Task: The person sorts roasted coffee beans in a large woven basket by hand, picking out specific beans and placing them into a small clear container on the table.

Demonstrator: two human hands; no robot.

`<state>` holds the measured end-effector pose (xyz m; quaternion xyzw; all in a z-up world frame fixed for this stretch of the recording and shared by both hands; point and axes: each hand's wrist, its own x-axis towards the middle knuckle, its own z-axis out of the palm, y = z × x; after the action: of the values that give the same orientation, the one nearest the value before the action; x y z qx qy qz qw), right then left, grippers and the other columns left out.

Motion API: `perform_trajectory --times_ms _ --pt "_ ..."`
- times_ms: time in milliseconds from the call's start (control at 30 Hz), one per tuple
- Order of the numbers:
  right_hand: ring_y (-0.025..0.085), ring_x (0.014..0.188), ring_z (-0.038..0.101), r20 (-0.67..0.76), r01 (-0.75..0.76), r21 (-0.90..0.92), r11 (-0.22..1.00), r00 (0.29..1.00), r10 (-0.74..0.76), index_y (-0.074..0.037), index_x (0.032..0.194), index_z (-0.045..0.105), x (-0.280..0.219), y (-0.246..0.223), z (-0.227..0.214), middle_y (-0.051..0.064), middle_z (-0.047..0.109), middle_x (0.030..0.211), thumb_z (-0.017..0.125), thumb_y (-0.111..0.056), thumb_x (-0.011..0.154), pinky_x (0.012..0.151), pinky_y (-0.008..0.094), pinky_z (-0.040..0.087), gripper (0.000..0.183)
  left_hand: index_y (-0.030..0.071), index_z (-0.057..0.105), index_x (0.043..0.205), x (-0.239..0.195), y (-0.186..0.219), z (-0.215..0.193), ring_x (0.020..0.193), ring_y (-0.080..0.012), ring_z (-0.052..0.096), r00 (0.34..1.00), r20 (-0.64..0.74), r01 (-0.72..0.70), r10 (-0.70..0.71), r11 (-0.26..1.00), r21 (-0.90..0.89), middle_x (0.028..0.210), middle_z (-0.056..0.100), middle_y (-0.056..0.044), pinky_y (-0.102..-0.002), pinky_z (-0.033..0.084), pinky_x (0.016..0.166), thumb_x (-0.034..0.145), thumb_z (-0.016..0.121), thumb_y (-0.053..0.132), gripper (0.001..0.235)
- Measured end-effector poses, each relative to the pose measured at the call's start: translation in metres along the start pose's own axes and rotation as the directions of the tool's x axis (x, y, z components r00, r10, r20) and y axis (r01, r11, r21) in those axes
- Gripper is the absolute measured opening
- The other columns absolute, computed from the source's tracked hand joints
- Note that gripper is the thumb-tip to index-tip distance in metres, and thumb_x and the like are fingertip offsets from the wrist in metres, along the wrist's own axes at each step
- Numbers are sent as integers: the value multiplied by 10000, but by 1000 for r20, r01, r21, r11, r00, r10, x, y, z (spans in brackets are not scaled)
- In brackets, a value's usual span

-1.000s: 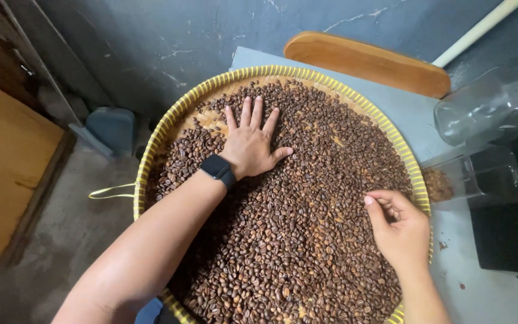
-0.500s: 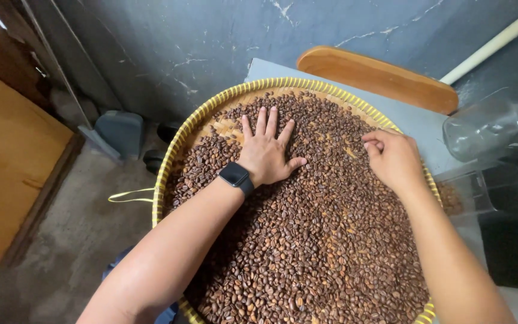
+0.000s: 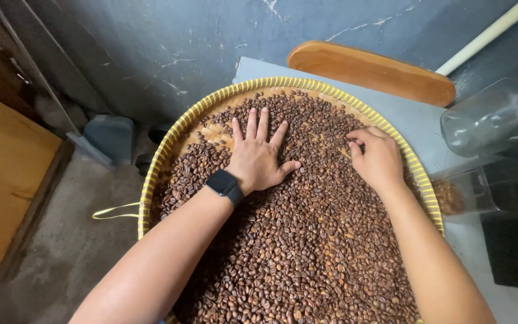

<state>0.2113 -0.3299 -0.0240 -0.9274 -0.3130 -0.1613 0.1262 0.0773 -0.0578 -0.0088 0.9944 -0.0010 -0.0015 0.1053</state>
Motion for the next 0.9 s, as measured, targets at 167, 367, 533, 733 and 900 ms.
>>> perform_trajectory --times_ms 167,367,533,733,900 --pt "300 958 697 -8 -4 -23 1000 1000 4 -211 1072 798 0 -8 1 35 669 882 736 -243 890 865 439 582 195 182 274 1621 -1 0 0 1545 -495 49 1000 -5 0 0 1000 3 1668 137 -295 -749 43 1159 881 309 859 1004" --pt "314 975 688 -4 -18 0 1000 1000 18 -183 1033 792 1 0 15 66 662 895 733 -223 901 865 435 580 150 183 272 1621 -1 -1 0 1545 -495 48 1000 -16 -7 7 1000 3 1668 130 -296 -752 41 1155 889 331 841 985" --pt "336 989 675 -7 -105 38 994 994 106 -143 1040 765 -3 -11 -11 83 649 885 715 -218 910 868 469 570 158 183 271 1624 -1 -1 1 1546 -485 55 999 -17 -32 32 999 12 1671 138 -286 -742 55 1159 901 360 824 970" --pt "329 856 697 -405 -146 -98 984 909 95 -143 969 754 -27 -2 -132 38 629 799 781 -131 854 790 433 563 119 208 288 1620 2 -2 0 1554 -466 74 999 -30 -21 21 1000 17 1675 166 -268 -743 57 1160 888 333 855 978" --pt "189 652 678 -470 -462 -406 789 846 253 -181 959 785 -89 61 -198 -99 604 691 744 -117 931 700 360 559 81 251 127 1634 3 -5 1 1512 -494 52 999 1 -35 35 998 61 1662 46 -271 -744 58 1134 876 125 844 963"
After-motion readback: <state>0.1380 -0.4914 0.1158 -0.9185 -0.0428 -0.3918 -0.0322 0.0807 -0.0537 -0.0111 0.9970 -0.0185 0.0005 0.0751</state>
